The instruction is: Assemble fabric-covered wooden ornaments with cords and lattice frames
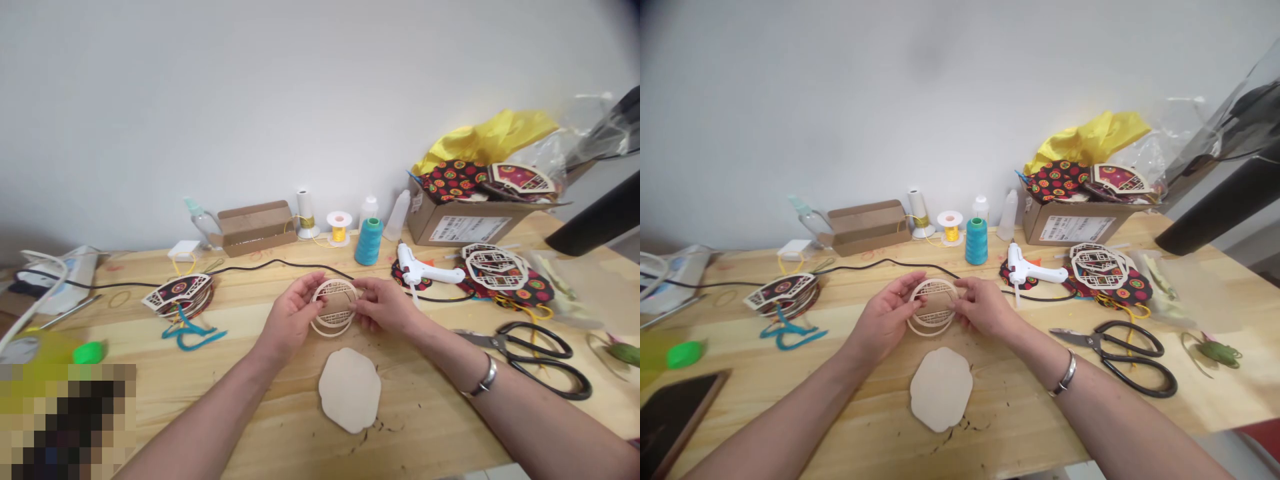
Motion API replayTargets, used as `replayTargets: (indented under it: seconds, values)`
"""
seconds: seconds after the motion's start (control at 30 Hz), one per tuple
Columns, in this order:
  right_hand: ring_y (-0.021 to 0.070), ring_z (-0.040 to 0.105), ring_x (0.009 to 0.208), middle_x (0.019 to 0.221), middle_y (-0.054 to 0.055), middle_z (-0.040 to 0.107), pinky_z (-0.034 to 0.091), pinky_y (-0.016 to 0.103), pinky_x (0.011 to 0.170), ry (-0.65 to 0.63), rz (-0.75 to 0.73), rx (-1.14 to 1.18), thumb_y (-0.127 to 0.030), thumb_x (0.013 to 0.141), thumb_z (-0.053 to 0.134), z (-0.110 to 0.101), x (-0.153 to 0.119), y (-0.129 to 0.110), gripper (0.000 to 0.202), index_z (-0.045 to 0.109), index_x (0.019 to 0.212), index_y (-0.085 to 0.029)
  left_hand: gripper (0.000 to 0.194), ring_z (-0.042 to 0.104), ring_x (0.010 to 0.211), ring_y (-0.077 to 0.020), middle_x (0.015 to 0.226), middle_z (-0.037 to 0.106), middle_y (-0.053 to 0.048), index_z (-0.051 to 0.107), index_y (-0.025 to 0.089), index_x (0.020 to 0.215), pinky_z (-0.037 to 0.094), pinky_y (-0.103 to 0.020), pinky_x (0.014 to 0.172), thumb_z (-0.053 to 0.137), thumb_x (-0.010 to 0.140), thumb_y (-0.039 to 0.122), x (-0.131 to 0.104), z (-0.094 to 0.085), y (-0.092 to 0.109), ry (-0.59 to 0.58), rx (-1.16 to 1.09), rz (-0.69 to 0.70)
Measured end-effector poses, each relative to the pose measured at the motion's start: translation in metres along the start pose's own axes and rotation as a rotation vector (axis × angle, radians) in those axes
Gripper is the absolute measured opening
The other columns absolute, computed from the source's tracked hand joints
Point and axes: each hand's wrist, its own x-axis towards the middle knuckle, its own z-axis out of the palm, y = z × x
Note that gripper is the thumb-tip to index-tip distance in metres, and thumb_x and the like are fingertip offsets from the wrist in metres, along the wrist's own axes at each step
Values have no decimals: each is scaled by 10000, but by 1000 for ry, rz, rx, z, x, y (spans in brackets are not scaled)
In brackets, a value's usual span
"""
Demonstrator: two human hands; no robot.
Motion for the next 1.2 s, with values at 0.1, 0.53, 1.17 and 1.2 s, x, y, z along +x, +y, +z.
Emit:
replayTargets:
  seconds: [0.1, 0.53, 1.17, 1.2]
  values:
    - [65, 536, 396, 536, -29, 615, 407, 144, 351, -100, 35, 76, -274, 756, 680, -2, 0, -2, 229, 645, 931, -129, 392, 598, 897, -128, 1077, 648, -33, 604, 211, 1103, 476, -271, 847, 645, 720, 140, -2, 1, 3, -8, -19, 17]
    - [38, 416, 367, 440, -70, 510, 295, 148, 355, 59, -35, 102, -325, 716, 680, -8, 1, -3, 204, 595, 665, -147, 409, 624, 976, -198, 1105, 661, -80, 594, 175, 1151, 489, -349, 886, 675, 756, 237, -2, 0, 7, -40, -57, -70]
    - [65, 475, 418, 487, -45, 558, 410, 181, 413, 135, -76, 100, -258, 685, 677, -9, 4, -7, 122, 645, 661, -142, 250, 698, 709, -180, 896, 728, -57, 686, 128, 918, 606, -370, 733, 720, 738, 298, -7, 10, 16, 115, 99, -263]
    - [64, 471, 415, 486, -47, 555, 407, 180, 411, 137, -75, 97, -246, 690, 671, -9, 4, -7, 110, 649, 665, -141, 241, 699, 703, -177, 893, 730, -54, 686, 129, 918, 605, -368, 740, 718, 741, 289, -7, 11, 17, 118, 100, -268]
